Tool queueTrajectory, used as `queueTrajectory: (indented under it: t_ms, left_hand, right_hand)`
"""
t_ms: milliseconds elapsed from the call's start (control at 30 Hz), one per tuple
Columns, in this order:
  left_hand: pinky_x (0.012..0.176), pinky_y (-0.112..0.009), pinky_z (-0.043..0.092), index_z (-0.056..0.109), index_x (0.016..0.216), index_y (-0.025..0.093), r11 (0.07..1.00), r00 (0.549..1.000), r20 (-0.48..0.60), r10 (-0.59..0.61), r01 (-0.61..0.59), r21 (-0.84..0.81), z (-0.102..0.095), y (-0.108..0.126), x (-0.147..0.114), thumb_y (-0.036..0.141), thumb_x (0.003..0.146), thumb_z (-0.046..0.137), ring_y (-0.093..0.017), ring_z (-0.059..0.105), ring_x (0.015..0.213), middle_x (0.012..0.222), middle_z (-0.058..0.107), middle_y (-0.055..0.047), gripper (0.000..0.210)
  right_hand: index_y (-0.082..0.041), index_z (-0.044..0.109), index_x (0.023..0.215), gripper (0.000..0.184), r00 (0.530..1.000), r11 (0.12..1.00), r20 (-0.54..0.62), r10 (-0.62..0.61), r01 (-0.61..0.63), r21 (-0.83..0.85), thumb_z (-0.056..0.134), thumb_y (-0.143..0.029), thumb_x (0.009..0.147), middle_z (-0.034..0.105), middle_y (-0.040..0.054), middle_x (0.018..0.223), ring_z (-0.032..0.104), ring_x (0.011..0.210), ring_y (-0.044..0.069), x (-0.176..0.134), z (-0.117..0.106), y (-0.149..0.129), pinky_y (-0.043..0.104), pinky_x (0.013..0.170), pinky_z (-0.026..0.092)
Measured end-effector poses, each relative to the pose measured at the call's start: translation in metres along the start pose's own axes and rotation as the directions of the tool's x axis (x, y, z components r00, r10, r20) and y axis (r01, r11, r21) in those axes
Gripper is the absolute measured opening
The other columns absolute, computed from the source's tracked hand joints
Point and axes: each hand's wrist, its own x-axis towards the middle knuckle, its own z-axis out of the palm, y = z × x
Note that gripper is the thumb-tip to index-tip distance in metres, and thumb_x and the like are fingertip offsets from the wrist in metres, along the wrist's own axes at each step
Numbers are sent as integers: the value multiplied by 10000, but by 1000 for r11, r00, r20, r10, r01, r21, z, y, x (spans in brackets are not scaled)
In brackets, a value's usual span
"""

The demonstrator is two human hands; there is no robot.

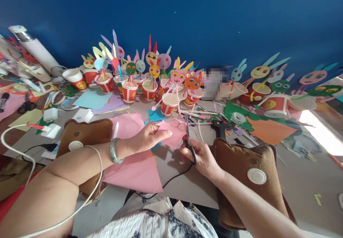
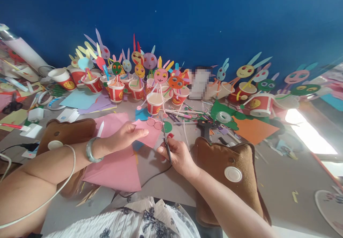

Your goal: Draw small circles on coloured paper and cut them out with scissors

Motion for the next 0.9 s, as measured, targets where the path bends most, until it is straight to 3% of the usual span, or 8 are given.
queueTrajectory:
  t_ms: [567,767,900]
  left_hand:
    - [559,-284,169,248,574,195,997,990,-140,31,-21,72,-6,6,-2,477,853,598,-92,201,596,620,204,39,530]
    - [570,-263,270,435,565,181,995,972,-215,92,-82,54,-11,3,1,466,802,682,-105,348,601,573,369,30,446]
    - [644,-258,383,614,690,166,990,962,-232,141,-138,26,-13,8,3,459,789,698,-140,499,703,654,560,-2,320]
  right_hand:
    - [-189,590,658,543,1000,1000,-12,24,-24,-3,600,-716,787,644,25,516,561,504,154,-1,0,2,266,518,414]
    - [-191,590,653,518,999,999,-7,44,-44,-10,621,-691,782,632,17,503,549,497,151,0,0,1,263,512,413]
    - [-190,587,641,503,999,999,3,46,-46,4,639,-670,782,631,14,503,541,500,145,0,0,0,265,524,417]
